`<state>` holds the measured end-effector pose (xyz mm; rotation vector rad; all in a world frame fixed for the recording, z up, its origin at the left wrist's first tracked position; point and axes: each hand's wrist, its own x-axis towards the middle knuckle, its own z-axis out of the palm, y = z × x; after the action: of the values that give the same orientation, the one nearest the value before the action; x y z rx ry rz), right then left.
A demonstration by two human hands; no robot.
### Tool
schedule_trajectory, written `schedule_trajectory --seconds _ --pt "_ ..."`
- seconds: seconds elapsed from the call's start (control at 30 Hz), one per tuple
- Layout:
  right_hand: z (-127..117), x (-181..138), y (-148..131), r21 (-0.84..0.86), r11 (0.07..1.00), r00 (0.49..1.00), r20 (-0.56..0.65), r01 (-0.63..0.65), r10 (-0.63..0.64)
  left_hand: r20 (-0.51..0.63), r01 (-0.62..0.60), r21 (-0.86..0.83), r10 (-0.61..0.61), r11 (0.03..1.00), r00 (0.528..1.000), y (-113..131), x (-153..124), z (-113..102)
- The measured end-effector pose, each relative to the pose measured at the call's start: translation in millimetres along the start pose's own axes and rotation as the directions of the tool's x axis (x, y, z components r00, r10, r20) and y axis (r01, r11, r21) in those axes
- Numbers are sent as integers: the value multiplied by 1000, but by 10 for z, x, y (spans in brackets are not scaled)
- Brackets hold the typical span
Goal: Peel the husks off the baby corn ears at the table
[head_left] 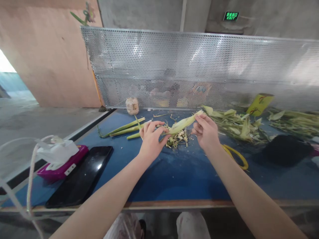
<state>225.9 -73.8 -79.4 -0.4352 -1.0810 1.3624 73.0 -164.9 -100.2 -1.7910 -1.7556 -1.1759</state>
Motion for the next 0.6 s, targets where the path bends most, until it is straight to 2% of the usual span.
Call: schedule_trajectory --seconds 0.4,0.5,0.6 --pt "30 -23 36 -12 999 990 134 -40 41 23 -61 15 60 998 998 -37 -13 25" --pt "28 -22 32 0 1000 994 104 -22 21 27 -70 -7 70 998 997 -26 -16 21" --pt "15 -13 22 16 999 999 20 44 -44 79 -73 -49 77 996 994 6 -7 16"
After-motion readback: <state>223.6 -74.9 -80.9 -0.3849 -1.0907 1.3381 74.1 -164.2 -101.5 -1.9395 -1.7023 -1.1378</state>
